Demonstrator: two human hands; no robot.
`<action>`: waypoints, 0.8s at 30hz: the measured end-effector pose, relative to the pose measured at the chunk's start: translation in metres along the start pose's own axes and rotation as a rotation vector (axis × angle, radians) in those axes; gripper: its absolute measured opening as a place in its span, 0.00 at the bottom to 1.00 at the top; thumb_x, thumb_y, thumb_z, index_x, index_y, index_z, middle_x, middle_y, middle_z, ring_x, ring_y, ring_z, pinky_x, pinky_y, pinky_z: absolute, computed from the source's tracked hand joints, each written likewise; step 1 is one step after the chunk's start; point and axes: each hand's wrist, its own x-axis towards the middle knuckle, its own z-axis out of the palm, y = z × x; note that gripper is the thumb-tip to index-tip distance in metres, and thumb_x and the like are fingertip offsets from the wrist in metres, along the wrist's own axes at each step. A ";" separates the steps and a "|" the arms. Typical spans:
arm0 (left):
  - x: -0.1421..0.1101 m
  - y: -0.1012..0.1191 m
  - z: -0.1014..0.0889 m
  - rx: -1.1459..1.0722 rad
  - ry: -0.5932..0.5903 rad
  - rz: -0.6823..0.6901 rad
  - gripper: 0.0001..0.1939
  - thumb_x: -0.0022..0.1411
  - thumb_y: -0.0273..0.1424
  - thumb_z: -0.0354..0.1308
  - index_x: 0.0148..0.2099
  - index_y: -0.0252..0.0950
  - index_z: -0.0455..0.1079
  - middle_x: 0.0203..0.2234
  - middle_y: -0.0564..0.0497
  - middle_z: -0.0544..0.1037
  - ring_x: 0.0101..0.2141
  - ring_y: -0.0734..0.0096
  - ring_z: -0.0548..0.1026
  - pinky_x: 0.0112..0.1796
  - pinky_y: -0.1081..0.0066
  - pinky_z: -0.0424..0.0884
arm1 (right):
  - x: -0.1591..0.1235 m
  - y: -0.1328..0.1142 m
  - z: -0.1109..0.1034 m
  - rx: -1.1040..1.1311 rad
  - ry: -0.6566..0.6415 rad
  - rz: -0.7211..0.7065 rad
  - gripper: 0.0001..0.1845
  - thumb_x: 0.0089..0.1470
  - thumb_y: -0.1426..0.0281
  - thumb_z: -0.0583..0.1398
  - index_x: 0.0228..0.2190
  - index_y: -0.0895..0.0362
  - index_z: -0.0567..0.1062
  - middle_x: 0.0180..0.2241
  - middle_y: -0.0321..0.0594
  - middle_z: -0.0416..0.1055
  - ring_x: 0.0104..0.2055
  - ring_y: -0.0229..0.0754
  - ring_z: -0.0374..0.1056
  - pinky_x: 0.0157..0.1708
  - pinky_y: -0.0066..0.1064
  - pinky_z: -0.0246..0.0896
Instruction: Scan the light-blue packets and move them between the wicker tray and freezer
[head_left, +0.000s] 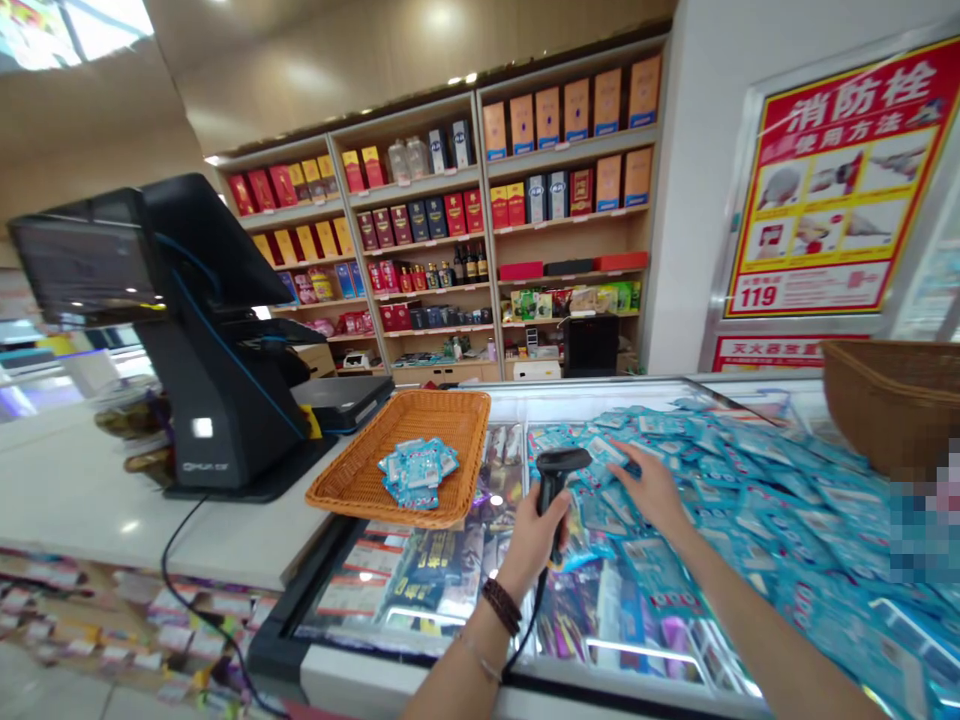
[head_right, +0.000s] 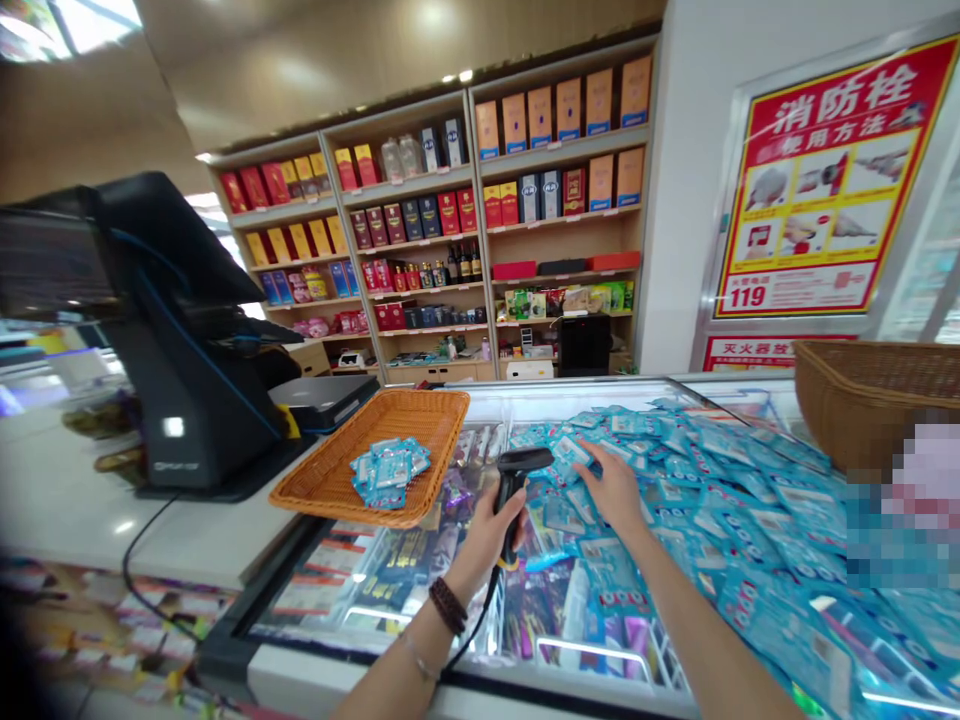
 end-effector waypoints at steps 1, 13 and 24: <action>0.000 0.001 0.000 0.006 0.000 0.003 0.30 0.53 0.59 0.64 0.37 0.38 0.63 0.18 0.61 0.65 0.14 0.82 0.61 0.16 0.76 0.55 | 0.000 0.000 0.000 0.000 -0.008 -0.016 0.25 0.56 0.60 0.60 0.52 0.55 0.80 0.49 0.48 0.81 0.48 0.56 0.75 0.52 0.47 0.67; -0.001 -0.001 -0.001 0.060 -0.003 0.007 0.30 0.52 0.59 0.64 0.34 0.39 0.61 0.17 0.62 0.64 0.13 0.82 0.60 0.16 0.76 0.55 | -0.005 0.004 0.002 -0.050 -0.022 -0.043 0.26 0.60 0.61 0.57 0.56 0.54 0.79 0.44 0.48 0.82 0.51 0.57 0.74 0.53 0.46 0.67; -0.001 -0.003 -0.003 0.060 -0.022 0.007 0.29 0.54 0.59 0.64 0.35 0.39 0.61 0.18 0.62 0.64 0.14 0.82 0.61 0.16 0.76 0.56 | -0.004 -0.002 -0.002 -0.036 -0.052 -0.011 0.26 0.58 0.61 0.58 0.55 0.55 0.79 0.43 0.48 0.82 0.50 0.57 0.74 0.51 0.45 0.67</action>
